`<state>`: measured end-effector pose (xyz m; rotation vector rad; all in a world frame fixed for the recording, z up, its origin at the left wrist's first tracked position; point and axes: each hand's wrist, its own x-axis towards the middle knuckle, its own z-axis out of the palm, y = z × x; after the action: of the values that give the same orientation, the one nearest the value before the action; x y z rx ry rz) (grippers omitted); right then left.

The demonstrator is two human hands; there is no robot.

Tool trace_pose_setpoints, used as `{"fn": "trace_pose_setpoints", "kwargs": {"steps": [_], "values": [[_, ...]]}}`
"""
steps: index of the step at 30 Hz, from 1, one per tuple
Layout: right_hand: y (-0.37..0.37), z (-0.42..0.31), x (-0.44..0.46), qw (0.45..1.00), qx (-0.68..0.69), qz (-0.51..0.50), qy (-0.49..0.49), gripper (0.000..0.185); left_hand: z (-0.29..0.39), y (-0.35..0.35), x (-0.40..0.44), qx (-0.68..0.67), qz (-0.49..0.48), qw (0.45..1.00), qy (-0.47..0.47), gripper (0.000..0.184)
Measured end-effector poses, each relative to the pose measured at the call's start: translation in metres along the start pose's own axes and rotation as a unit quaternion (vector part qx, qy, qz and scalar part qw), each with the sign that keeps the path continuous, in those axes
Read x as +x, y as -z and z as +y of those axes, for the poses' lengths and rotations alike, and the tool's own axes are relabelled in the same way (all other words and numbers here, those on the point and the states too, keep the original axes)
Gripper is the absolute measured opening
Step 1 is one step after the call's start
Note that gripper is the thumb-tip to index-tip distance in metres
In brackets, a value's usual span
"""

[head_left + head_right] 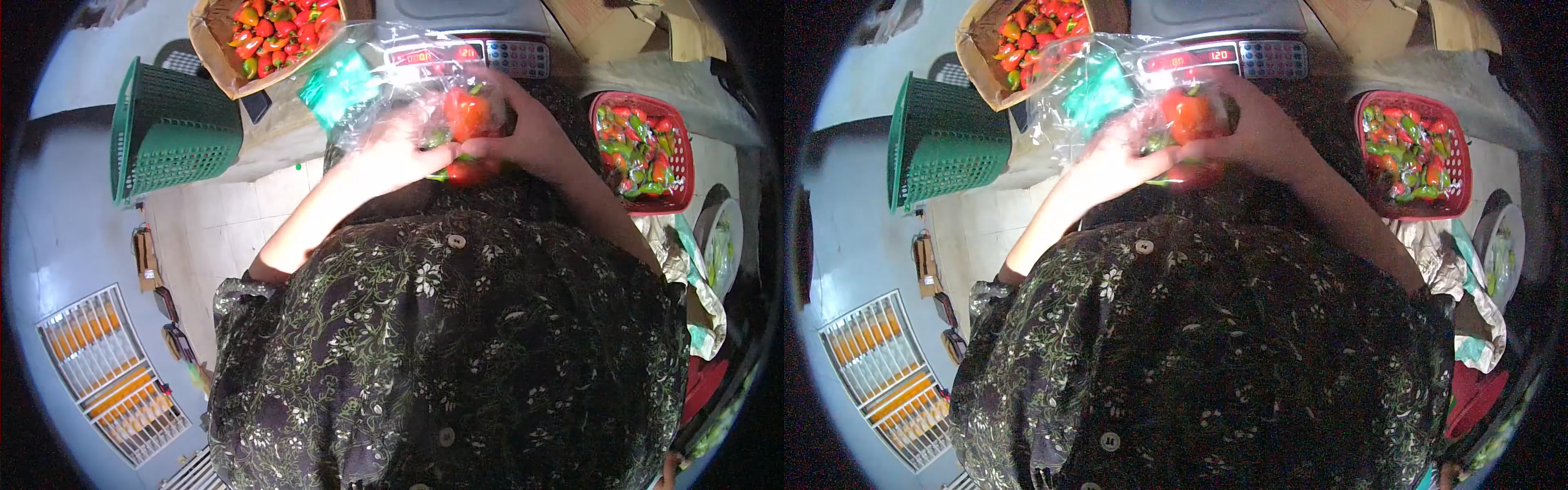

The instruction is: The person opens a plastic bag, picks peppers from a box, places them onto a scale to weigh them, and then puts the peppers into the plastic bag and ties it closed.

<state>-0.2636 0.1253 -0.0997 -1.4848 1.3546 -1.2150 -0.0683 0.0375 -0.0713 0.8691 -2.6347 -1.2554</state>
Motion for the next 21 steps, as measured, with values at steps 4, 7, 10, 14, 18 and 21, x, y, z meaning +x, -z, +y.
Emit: {"fn": "trace_pose_setpoints", "kwargs": {"steps": [4,7,10,14,18,21], "values": [[-0.005,0.009,0.004,0.998,-0.063,-0.017,-0.022,0.071,0.02,0.03,-0.006,-0.006,-0.039,0.999,0.002,0.068],[-0.005,0.009,0.006,0.997,-0.066,-0.022,-0.017,0.069,0.017,0.034,-0.008,-0.017,-0.015,0.999,-0.033,0.069],[-0.003,0.007,0.007,0.999,-0.029,-0.025,0.026,0.074,0.03,0.035,-0.008,-0.08,0.003,0.997,-0.017,0.064],[0.003,0.0,0.014,0.987,-0.087,-0.039,0.13,0.083,0.02,0.036,0.0,-0.209,0.107,0.972,-0.017,0.033],[0.027,-0.017,0.029,0.98,-0.132,-0.061,0.133,0.088,0.043,0.041,0.008,-0.212,0.201,0.956,-0.032,0.022],[0.035,-0.04,0.053,0.98,-0.056,-0.159,0.111,0.073,0.039,0.05,0.028,-0.034,0.179,0.967,-0.178,0.026]]}}
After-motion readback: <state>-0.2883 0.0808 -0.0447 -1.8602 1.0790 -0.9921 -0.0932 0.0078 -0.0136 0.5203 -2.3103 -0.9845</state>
